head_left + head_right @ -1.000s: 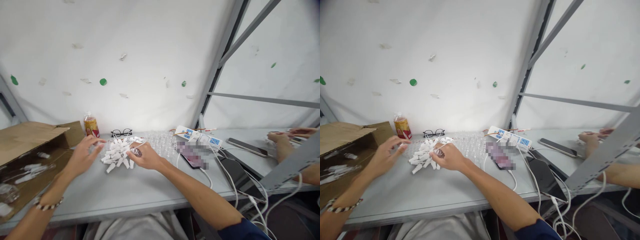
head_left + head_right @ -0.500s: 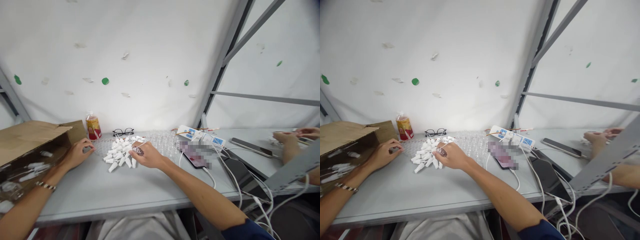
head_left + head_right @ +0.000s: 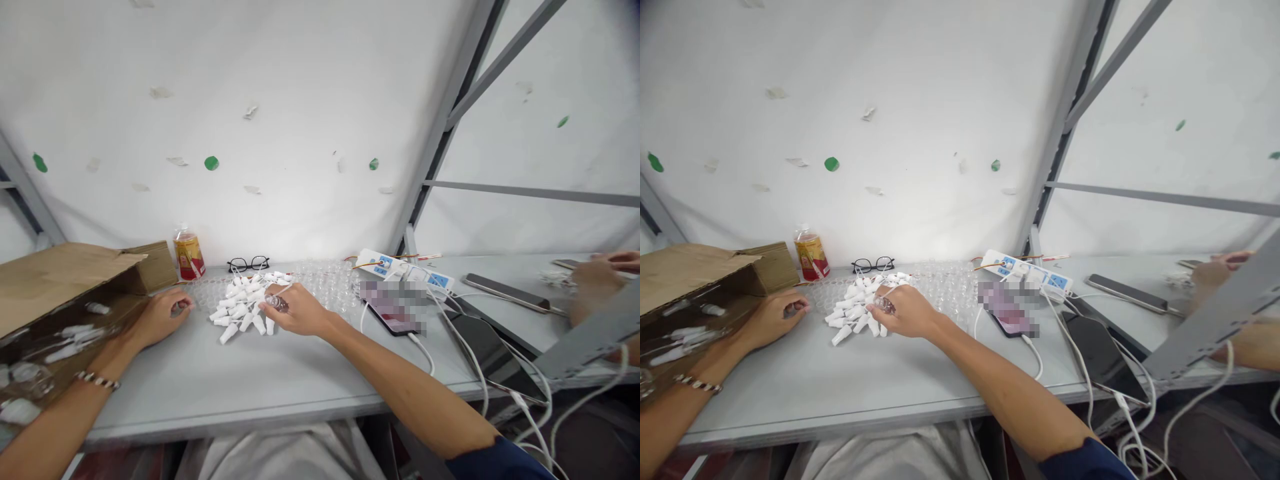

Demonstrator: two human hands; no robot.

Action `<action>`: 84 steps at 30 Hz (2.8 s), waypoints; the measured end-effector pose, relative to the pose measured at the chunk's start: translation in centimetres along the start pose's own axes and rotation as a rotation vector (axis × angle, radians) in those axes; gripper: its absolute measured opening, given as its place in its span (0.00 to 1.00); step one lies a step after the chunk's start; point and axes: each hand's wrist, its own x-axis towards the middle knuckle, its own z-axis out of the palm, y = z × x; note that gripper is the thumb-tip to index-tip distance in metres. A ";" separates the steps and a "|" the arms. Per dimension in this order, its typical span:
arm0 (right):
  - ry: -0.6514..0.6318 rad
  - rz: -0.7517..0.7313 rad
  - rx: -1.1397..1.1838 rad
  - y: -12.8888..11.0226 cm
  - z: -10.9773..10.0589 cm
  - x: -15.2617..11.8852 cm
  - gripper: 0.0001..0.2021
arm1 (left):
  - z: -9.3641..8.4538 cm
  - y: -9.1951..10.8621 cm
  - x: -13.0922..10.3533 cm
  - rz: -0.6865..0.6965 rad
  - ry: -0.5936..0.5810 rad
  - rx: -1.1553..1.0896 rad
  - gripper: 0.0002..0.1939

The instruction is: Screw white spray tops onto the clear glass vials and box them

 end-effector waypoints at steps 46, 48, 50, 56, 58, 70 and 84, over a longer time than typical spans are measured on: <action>0.534 0.271 -0.055 2.0 -2.7 0.6 0.07 | 3.6 8.9 4.9 -0.116 0.075 -0.105 0.18; 0.548 0.284 -0.104 2.0 -2.9 0.7 0.08 | 3.4 9.4 4.9 -0.145 0.100 -0.076 0.18; 0.582 0.267 -0.145 2.1 -3.2 0.8 0.08 | 3.0 9.4 4.9 -0.160 0.157 -0.067 0.18; 0.729 0.222 -0.079 3.0 -4.5 1.1 0.08 | 2.0 7.8 5.2 -0.225 0.232 -0.070 0.15; 0.716 0.248 0.060 3.0 -5.0 1.1 0.10 | 2.1 7.6 5.2 -0.235 0.222 -0.078 0.15; -0.089 0.186 0.299 1.8 -7.7 -0.3 0.13 | 2.6 8.4 4.9 -0.218 0.150 -0.093 0.14; -0.234 0.214 -0.052 2.5 -6.1 -0.3 0.08 | 2.4 8.5 5.0 -0.266 0.156 -0.078 0.13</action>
